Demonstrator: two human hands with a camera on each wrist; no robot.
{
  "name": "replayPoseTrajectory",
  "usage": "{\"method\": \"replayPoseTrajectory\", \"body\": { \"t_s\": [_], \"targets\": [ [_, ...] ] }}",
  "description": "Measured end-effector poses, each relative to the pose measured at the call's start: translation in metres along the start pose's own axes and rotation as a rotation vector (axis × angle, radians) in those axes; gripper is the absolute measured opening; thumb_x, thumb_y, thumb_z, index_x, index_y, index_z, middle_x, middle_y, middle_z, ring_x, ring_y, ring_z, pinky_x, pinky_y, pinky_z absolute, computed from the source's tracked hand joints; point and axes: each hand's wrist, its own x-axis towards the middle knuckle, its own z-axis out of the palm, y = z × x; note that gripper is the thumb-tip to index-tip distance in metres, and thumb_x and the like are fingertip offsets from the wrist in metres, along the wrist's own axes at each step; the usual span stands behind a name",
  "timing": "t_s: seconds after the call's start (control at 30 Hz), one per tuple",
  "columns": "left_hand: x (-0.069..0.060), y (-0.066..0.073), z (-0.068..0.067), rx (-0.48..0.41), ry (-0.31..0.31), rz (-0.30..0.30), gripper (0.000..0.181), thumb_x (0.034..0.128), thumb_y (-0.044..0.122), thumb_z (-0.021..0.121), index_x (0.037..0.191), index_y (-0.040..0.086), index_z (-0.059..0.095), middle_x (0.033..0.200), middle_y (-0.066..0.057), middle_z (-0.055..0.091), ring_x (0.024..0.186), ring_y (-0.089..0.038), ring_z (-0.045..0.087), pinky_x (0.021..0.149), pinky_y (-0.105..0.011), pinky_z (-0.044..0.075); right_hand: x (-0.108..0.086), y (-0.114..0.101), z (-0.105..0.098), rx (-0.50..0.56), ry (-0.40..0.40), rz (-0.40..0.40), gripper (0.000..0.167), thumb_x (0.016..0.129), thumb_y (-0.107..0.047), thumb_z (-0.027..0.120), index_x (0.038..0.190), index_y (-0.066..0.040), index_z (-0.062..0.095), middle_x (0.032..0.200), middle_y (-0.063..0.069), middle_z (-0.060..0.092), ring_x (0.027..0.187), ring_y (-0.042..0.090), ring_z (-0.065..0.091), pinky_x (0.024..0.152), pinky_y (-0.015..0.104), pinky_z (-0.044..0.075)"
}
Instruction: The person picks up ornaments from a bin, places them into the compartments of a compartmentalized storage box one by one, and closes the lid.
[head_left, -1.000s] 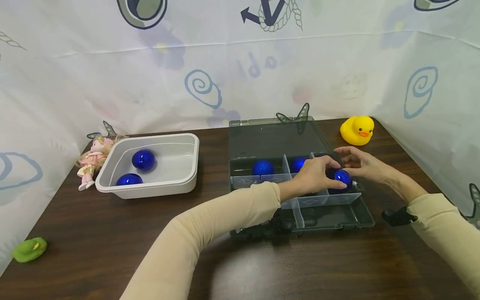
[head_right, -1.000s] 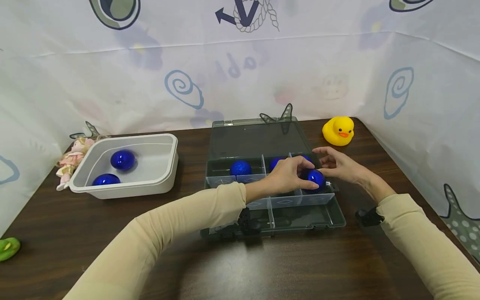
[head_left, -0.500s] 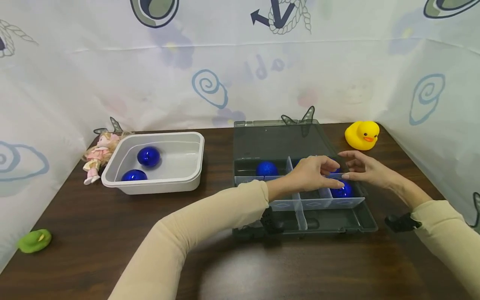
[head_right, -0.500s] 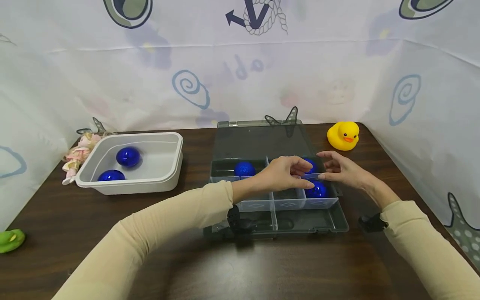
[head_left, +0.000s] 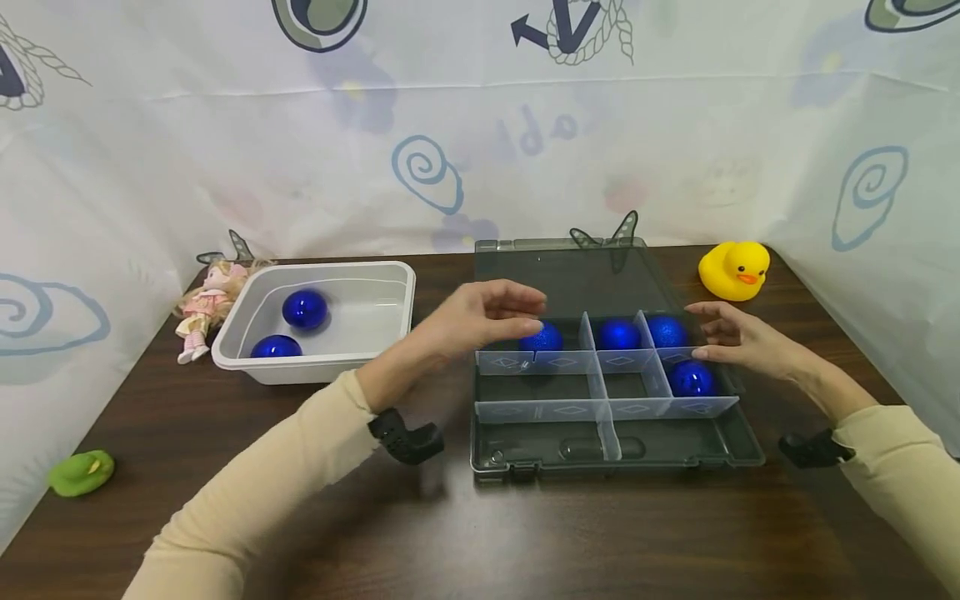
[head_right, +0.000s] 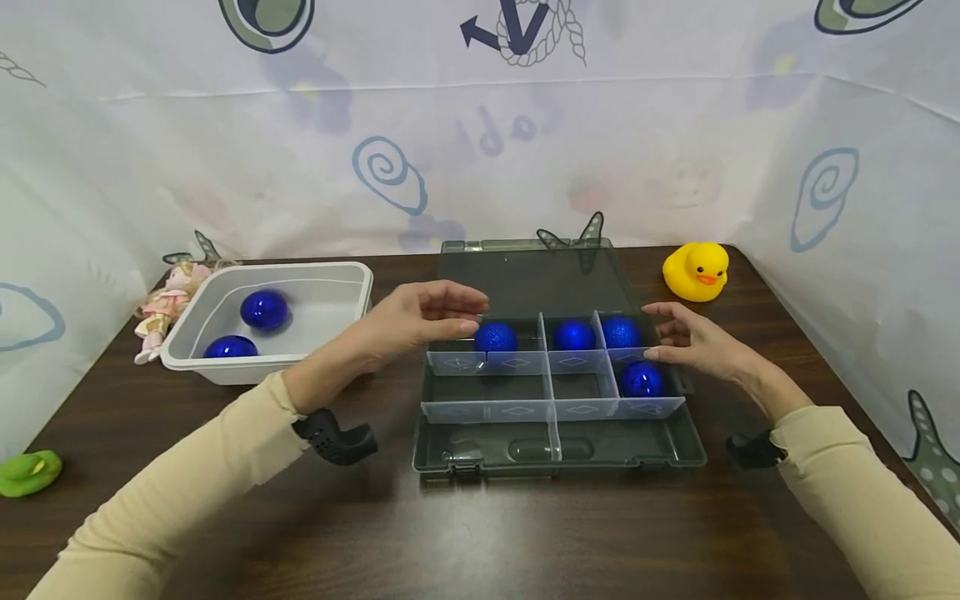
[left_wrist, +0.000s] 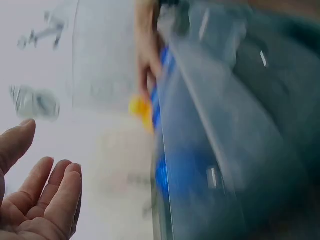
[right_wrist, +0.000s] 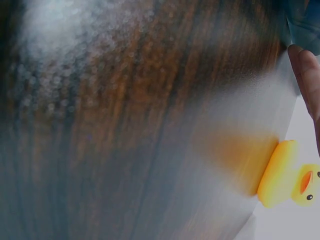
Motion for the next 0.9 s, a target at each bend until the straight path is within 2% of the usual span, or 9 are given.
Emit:
{"method": "replayPoseTrajectory", "body": {
  "t_s": [0.17,0.27,0.4,0.5,0.6,0.73,0.8,0.9],
  "targets": [
    [-0.032,-0.024,-0.060,0.074,0.172,-0.118,0.040,0.0897,0.015,0.065,0.126,0.002,0.055,0.127,-0.015,0.058,0.109,-0.019,0.058,0.094,-0.031,0.047,-0.001,0.000,0.000,0.000,-0.010,0.015,0.057,0.091,-0.008,0.061,0.139,-0.001,0.031,0.132,0.017,0.039,0.106,0.012,0.042,0.081,0.008,0.041],
    [-0.052,-0.040,-0.098,0.135,0.263,-0.173,0.046,0.0909,0.023,0.064,0.130,0.001,0.052,0.128,-0.013,0.056,0.107,-0.010,0.056,0.092,-0.023,0.044,-0.001,-0.001,0.000,-0.004,-0.012,0.037,0.058,0.091,-0.011,0.061,0.139,-0.002,0.031,0.133,0.017,0.038,0.108,0.017,0.041,0.080,0.009,0.041],
    [-0.077,-0.063,-0.144,0.154,0.386,-0.215,0.052,0.0909,0.030,0.063,0.132,0.000,0.049,0.110,0.010,0.062,0.098,0.003,0.053,0.083,-0.012,0.043,-0.001,0.000,0.000,-0.004,-0.012,0.038,0.058,0.091,-0.009,0.061,0.139,-0.001,0.030,0.133,0.017,0.038,0.106,0.013,0.041,0.080,0.008,0.041],
    [-0.091,-0.077,-0.169,0.139,0.460,-0.250,0.046,0.0911,0.031,0.062,0.129,0.008,0.052,0.096,0.027,0.058,0.098,0.007,0.050,0.084,-0.012,0.043,-0.001,0.000,-0.001,-0.003,-0.011,0.030,0.058,0.091,-0.008,0.061,0.139,-0.001,0.030,0.132,0.018,0.038,0.104,0.009,0.041,0.080,0.008,0.041],
    [-0.097,-0.087,-0.183,0.139,0.524,-0.297,0.044,0.0894,0.034,0.063,0.127,0.012,0.053,0.095,0.029,0.057,0.107,0.000,0.048,0.100,-0.024,0.040,-0.001,0.000,-0.001,-0.001,-0.009,0.026,0.058,0.091,-0.008,0.061,0.139,-0.001,0.030,0.131,0.018,0.039,0.104,0.008,0.041,0.080,0.008,0.041],
    [-0.098,-0.096,-0.191,0.175,0.592,-0.341,0.057,0.0869,0.036,0.066,0.132,0.004,0.051,0.091,0.028,0.058,0.121,-0.017,0.042,0.111,-0.045,0.027,-0.001,-0.001,0.000,0.001,-0.014,0.027,0.058,0.091,-0.009,0.061,0.139,0.000,0.030,0.131,0.017,0.038,0.104,0.009,0.040,0.080,0.007,0.041],
    [-0.097,-0.098,-0.192,0.197,0.612,-0.356,0.061,0.0867,0.036,0.067,0.133,0.000,0.049,0.086,0.029,0.057,0.122,-0.022,0.040,0.110,-0.047,0.027,-0.001,-0.001,0.000,0.000,-0.015,0.036,0.058,0.091,-0.010,0.061,0.139,0.000,0.030,0.131,0.017,0.038,0.104,0.009,0.040,0.080,0.007,0.041],
    [-0.097,-0.099,-0.194,0.248,0.622,-0.384,0.062,0.0870,0.035,0.067,0.134,0.000,0.048,0.086,0.026,0.056,0.116,-0.020,0.044,0.108,-0.046,0.029,0.000,-0.002,0.000,-0.002,-0.019,0.057,0.059,0.092,-0.013,0.061,0.140,-0.001,0.029,0.132,0.017,0.038,0.106,0.014,0.041,0.080,0.008,0.041]
  ]
}}
